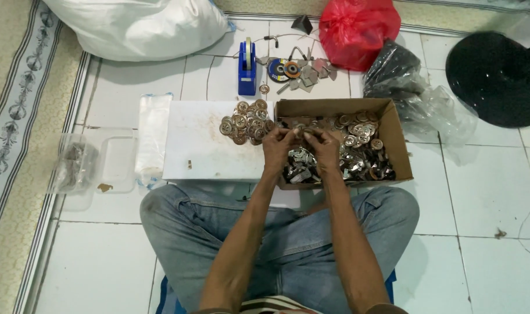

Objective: The person sits on the floor and sorts small round metal parts from a cardboard box onto a white board. They pick up parts by hand, separate them, and place them in a pile on the board.

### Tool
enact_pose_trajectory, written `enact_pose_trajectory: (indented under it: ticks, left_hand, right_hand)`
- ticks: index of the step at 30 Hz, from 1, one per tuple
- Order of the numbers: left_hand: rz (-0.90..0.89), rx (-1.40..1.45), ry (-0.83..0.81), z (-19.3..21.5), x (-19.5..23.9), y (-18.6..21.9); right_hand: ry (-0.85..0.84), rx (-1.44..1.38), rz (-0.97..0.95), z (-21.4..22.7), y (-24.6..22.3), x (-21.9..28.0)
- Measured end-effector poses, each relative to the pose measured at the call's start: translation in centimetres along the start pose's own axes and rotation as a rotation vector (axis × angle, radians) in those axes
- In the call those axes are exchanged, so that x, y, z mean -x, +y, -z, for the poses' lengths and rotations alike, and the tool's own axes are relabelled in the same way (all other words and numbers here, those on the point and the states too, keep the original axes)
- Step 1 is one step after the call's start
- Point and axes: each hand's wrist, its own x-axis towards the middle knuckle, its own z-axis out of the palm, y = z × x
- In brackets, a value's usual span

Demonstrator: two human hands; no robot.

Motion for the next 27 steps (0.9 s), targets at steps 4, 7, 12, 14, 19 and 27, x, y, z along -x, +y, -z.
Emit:
enact_pose_trajectory:
  ticks: [4,7,12,14,19,27]
  left_hand:
    - [-0.042,0.031,0.022,2.9,0.6,-0.2]
    - [-0.04,0.061,0.033,5.2,1.1,-0.1]
    - [-0.037,0.124,0.195,8.0,2.3,0.5]
    - [-0.045,0.18,0.244,8.8,2.2,0.4]
    - [-0.076,0.193,0.357,10.3,0.0,1.4]
    - [-0.093,-0.054,0.459,11.7,-5.6,2.3]
  right_hand:
    - [-0.067,0.078,0.058,-2.4,-0.4,1.4]
    - [-0.112,0.206,0.094,-4.3,0.3,2.2]
    - [-0.161,0.325,0.097,-6.3,3.8,2.0]
    - [-0.143,0.256,0.041,-7.8,3.1,3.0]
    - [-0.046,0.128,-0.078,-9.5,3.6,1.4]
    - [-0.134,0.544,0.072,-13.6,3.1,-2.9]
